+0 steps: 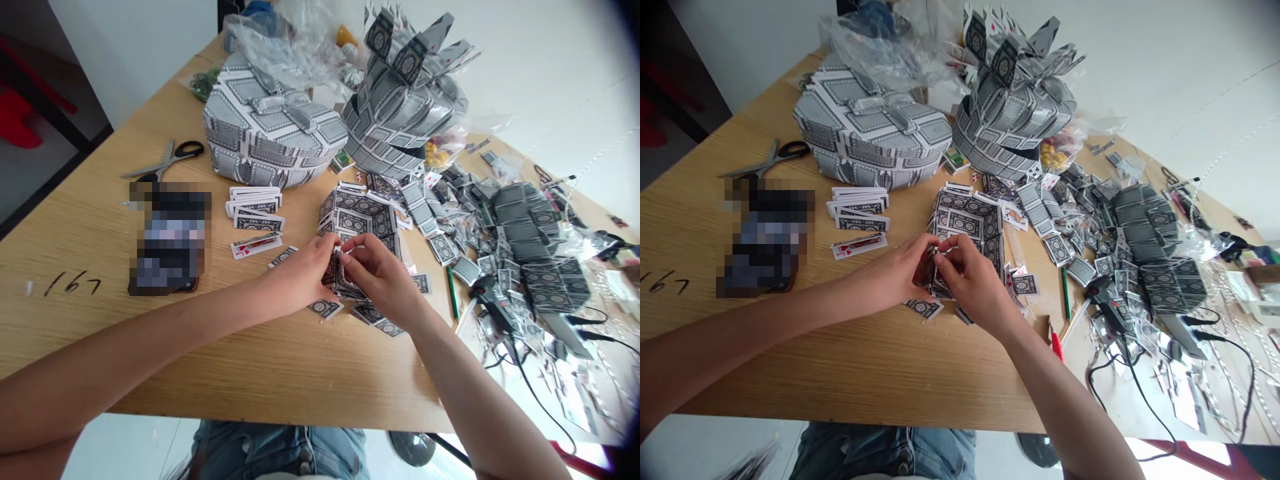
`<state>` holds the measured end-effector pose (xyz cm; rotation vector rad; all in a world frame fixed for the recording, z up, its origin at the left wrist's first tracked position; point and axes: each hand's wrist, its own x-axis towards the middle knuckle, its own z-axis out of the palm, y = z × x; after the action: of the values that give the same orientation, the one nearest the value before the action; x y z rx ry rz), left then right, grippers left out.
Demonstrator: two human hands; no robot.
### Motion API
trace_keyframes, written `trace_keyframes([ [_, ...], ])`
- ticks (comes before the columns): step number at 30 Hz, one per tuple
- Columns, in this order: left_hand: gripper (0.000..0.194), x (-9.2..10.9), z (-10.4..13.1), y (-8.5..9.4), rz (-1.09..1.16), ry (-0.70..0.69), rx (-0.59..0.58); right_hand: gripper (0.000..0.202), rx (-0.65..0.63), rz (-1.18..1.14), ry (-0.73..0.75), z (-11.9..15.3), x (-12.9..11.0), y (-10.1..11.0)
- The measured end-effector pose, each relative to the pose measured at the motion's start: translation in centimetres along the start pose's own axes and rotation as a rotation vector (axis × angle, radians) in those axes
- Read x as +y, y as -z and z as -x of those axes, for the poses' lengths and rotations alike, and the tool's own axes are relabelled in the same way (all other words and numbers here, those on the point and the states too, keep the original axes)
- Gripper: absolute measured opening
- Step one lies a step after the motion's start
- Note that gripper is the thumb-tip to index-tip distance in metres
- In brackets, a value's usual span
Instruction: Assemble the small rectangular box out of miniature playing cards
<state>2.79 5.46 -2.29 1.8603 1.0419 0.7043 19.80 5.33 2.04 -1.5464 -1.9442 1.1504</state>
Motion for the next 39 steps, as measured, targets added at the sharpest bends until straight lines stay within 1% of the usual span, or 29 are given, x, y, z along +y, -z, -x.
trace_keyframes([
  [4,0.072,0.0,0.2,-0.1,-0.003,-0.015,0.004,0.015,0.034,0.066,0.003,0.3,-0.4,-0.1],
  [8,0.071,0.4,0.2,0.3,-0.020,0.005,-0.009,0.018,0.035,0.092,0.013,0.3,-0.4,-0.1],
  [10,0.071,0.6,0.2,0.4,-0.022,0.006,-0.013,0.020,0.097,0.139,0.038,0.5,-0.5,-0.2],
  [13,0.072,0.7,0.2,0.4,-0.007,0.031,-0.028,0.021,0.273,0.219,0.124,1.0,-0.7,-0.2],
  [15,0.074,0.7,0.1,0.5,0.018,0.071,-0.063,0.021,0.322,0.253,0.195,1.7,-0.9,-0.1],
  [17,0.076,0.7,0.0,0.7,0.048,0.103,-0.095,0.020,0.291,0.310,0.257,2.5,-1.2,0.1],
  [19,0.073,0.8,-0.1,1.1,0.070,0.107,-0.117,0.018,0.226,0.387,0.297,3.3,-1.3,0.1],
  [22,0.061,1.0,-0.2,2.2,0.090,0.089,-0.184,0.017,0.172,0.450,0.311,4.1,-1.0,0.0],
  [24,0.051,1.2,-0.2,2.9,0.088,0.091,-0.222,0.012,0.182,0.439,0.294,4.4,-0.6,-0.3],
  [25,0.044,1.2,-0.3,3.2,0.082,0.092,-0.222,0.010,0.194,0.425,0.281,4.5,-0.4,-0.4],
  [27,0.029,1.3,-0.5,3.4,0.067,0.096,-0.178,0.010,0.200,0.392,0.260,4.6,-0.1,-0.6],
  [29,0.021,1.2,-0.7,3.2,0.075,0.104,-0.128,0.009,0.191,0.367,0.264,4.6,0.2,-0.7],
  [32,0.021,1.1,-0.7,2.5,0.120,0.116,-0.067,0.009,0.185,0.333,0.275,4.5,0.6,-0.6],
  [34,0.026,1.3,-0.6,2.3,0.125,0.104,-0.027,0.010,0.187,0.299,0.256,4.3,0.8,-0.3],
  [37,0.037,1.7,-0.4,2.4,0.015,0.008,-0.012,0.013,0.186,0.235,0.203,4.0,1.2,0.1],
  [39,0.039,1.9,-0.3,2.6,-0.105,-0.082,-0.020,0.015,0.195,0.190,0.181,3.8,1.5,0.3],
])
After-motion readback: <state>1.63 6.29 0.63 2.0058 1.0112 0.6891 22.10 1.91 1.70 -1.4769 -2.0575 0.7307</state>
